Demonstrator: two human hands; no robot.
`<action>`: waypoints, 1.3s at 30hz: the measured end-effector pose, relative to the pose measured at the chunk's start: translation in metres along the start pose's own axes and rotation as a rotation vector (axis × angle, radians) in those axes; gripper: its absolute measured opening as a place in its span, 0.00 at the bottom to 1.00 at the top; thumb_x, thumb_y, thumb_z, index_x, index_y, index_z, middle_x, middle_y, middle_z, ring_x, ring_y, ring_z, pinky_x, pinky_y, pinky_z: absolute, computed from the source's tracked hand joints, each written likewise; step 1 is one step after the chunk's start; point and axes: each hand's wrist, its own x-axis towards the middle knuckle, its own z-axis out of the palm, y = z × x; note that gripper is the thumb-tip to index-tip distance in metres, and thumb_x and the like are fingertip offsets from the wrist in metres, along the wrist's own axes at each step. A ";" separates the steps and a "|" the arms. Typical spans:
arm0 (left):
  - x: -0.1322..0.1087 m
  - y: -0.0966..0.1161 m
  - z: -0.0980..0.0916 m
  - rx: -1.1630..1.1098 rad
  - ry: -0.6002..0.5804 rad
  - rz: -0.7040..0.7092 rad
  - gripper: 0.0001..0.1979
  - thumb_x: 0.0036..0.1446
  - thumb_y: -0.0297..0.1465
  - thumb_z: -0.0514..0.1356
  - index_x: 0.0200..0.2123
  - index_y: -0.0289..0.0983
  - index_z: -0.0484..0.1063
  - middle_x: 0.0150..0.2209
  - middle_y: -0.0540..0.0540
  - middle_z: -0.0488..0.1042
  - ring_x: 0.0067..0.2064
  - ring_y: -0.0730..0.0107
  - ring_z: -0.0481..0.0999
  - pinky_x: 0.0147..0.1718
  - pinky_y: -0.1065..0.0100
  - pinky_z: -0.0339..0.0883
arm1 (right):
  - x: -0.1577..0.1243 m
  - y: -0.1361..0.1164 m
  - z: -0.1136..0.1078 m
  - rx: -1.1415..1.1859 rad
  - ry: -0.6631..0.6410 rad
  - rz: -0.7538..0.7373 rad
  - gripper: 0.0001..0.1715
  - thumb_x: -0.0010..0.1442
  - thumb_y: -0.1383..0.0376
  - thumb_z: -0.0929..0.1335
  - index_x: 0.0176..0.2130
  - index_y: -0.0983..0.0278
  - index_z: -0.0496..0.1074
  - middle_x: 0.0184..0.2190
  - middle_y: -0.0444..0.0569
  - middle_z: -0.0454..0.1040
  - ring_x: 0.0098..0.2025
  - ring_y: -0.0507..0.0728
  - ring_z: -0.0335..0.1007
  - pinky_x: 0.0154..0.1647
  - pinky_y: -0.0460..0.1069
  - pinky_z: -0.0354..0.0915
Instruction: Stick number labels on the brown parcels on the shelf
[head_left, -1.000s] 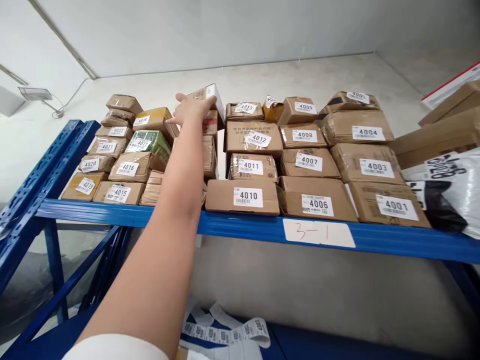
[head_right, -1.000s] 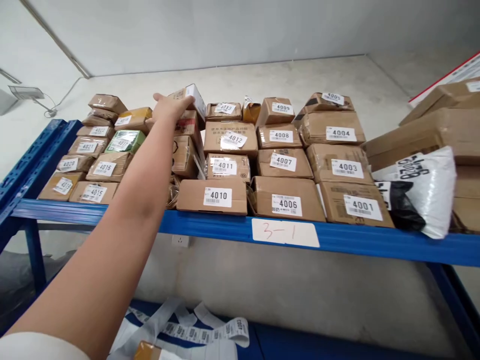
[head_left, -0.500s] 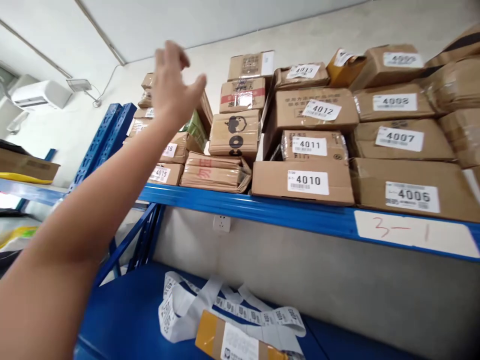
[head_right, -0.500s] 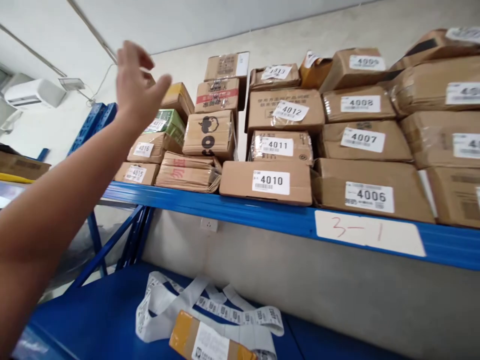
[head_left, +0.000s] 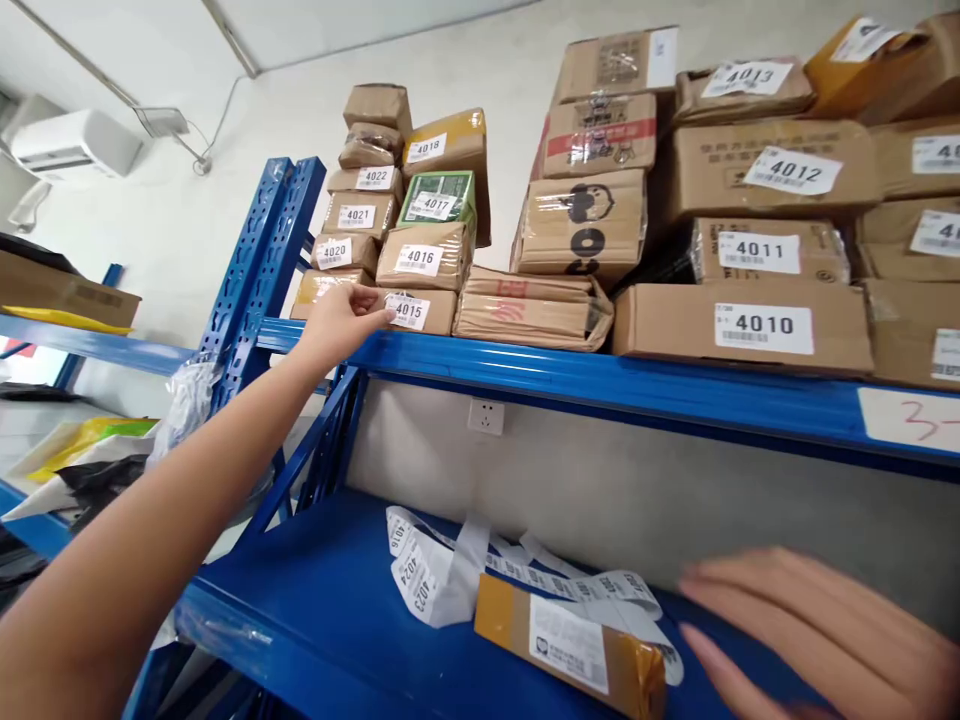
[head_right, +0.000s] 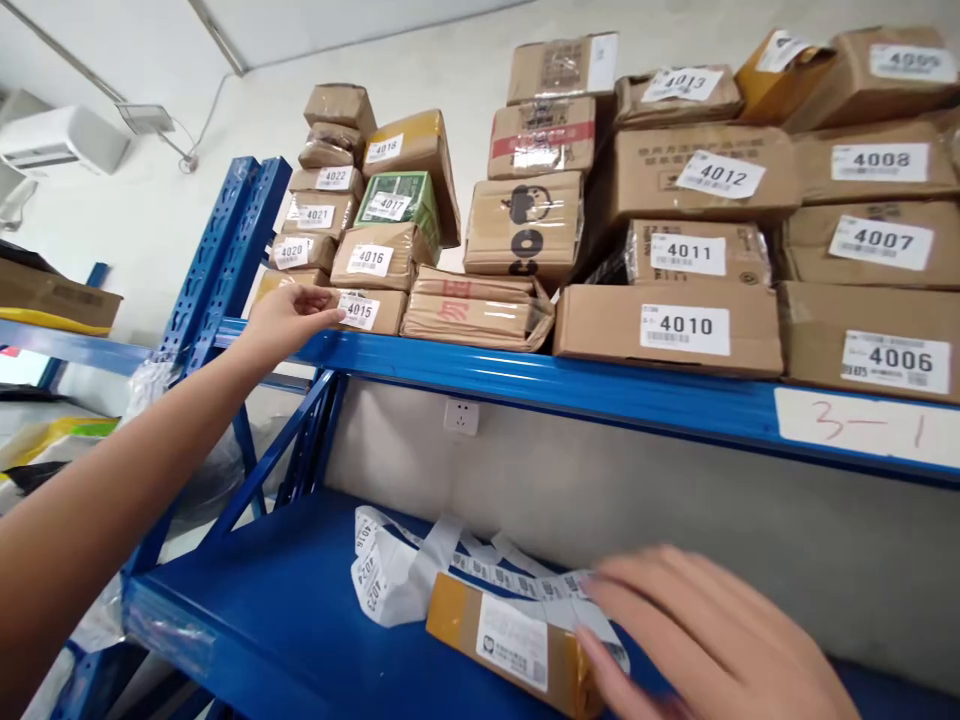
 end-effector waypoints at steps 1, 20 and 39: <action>0.001 -0.002 0.001 -0.038 -0.015 0.005 0.22 0.46 0.40 0.67 0.43 0.33 0.74 0.37 0.43 0.76 0.39 0.60 0.75 0.41 0.63 0.68 | 0.018 -0.001 0.008 -0.007 -0.179 -0.194 0.07 0.55 0.55 0.71 0.37 0.51 0.75 0.30 0.49 0.77 0.27 0.60 0.74 0.24 0.56 0.73; -0.006 0.004 0.025 -0.024 0.227 0.244 0.06 0.54 0.23 0.61 0.37 0.37 0.72 0.31 0.47 0.76 0.35 0.62 0.75 0.40 0.61 0.67 | 0.186 -0.029 0.185 -0.127 -0.105 -0.094 0.20 0.58 0.69 0.63 0.52 0.69 0.65 0.47 0.60 0.72 0.50 0.67 0.64 0.50 0.60 0.62; -0.004 -0.026 0.007 -0.351 -0.153 0.679 0.04 0.56 0.31 0.62 0.29 0.39 0.73 0.32 0.47 0.75 0.37 0.66 0.74 0.41 0.64 0.67 | 0.192 -0.035 0.187 -0.263 -0.146 -0.135 0.24 0.57 0.67 0.65 0.54 0.70 0.66 0.45 0.58 0.73 0.47 0.67 0.62 0.47 0.58 0.60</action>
